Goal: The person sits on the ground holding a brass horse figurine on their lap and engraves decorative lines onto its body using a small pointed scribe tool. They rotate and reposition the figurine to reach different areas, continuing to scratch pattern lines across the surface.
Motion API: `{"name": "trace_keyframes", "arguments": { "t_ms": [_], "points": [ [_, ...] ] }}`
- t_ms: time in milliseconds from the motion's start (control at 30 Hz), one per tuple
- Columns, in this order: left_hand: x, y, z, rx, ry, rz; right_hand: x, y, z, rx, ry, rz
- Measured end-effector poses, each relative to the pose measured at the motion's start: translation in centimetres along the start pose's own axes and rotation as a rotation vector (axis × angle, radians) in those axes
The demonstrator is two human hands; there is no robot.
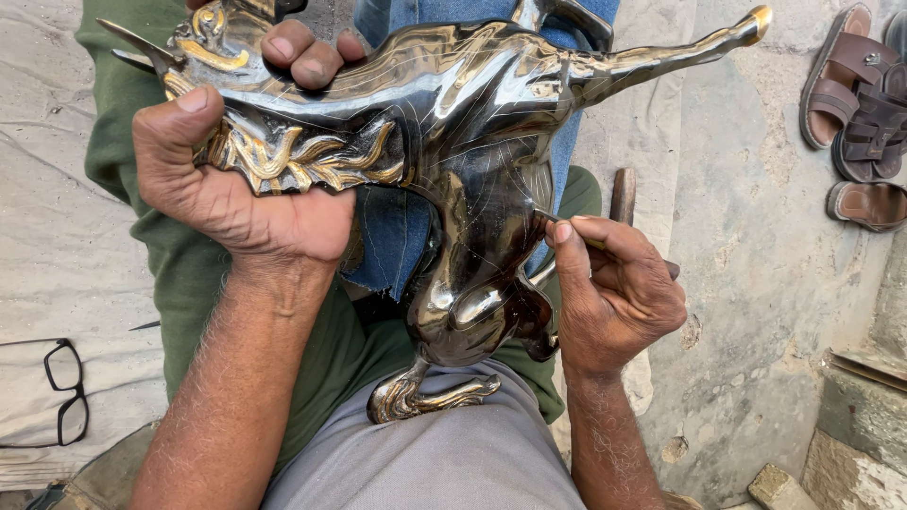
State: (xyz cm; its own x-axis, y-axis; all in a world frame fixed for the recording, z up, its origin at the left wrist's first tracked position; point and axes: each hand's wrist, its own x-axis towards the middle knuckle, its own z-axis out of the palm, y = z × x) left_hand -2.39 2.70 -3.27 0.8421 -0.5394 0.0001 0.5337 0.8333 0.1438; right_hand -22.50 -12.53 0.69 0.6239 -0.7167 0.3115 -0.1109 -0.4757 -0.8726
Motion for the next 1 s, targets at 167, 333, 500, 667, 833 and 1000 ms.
{"name": "trace_keyframes", "arguments": {
  "t_ms": [167, 333, 500, 667, 833, 1000],
  "points": [
    [0.1, -0.2, 0.2, 0.025, -0.005, 0.017, -0.5, 0.6, -0.1, 0.061, 0.009, -0.024],
    [0.2, -0.2, 0.3, 0.035, -0.029, 0.022, -1.1, 0.7, -0.1, 0.085, 0.015, -0.035],
    [0.2, -0.3, 0.4, 0.036, -0.037, 0.025, -1.5, 0.7, 0.0, 0.12, -0.003, -0.056],
    [0.3, -0.4, 0.4, 0.077, -0.044, 0.056, -1.6, 0.6, -0.1, 0.103, -0.023, -0.071],
    [0.7, -0.5, 0.3, 0.068, -0.069, 0.053, -1.8, 0.6, -0.1, 0.092, -0.04, -0.102],
    [0.7, -0.5, 0.2, 0.037, -0.064, 0.043, -1.9, 0.7, -0.2, 0.083, -0.056, -0.122]
  ]
}}
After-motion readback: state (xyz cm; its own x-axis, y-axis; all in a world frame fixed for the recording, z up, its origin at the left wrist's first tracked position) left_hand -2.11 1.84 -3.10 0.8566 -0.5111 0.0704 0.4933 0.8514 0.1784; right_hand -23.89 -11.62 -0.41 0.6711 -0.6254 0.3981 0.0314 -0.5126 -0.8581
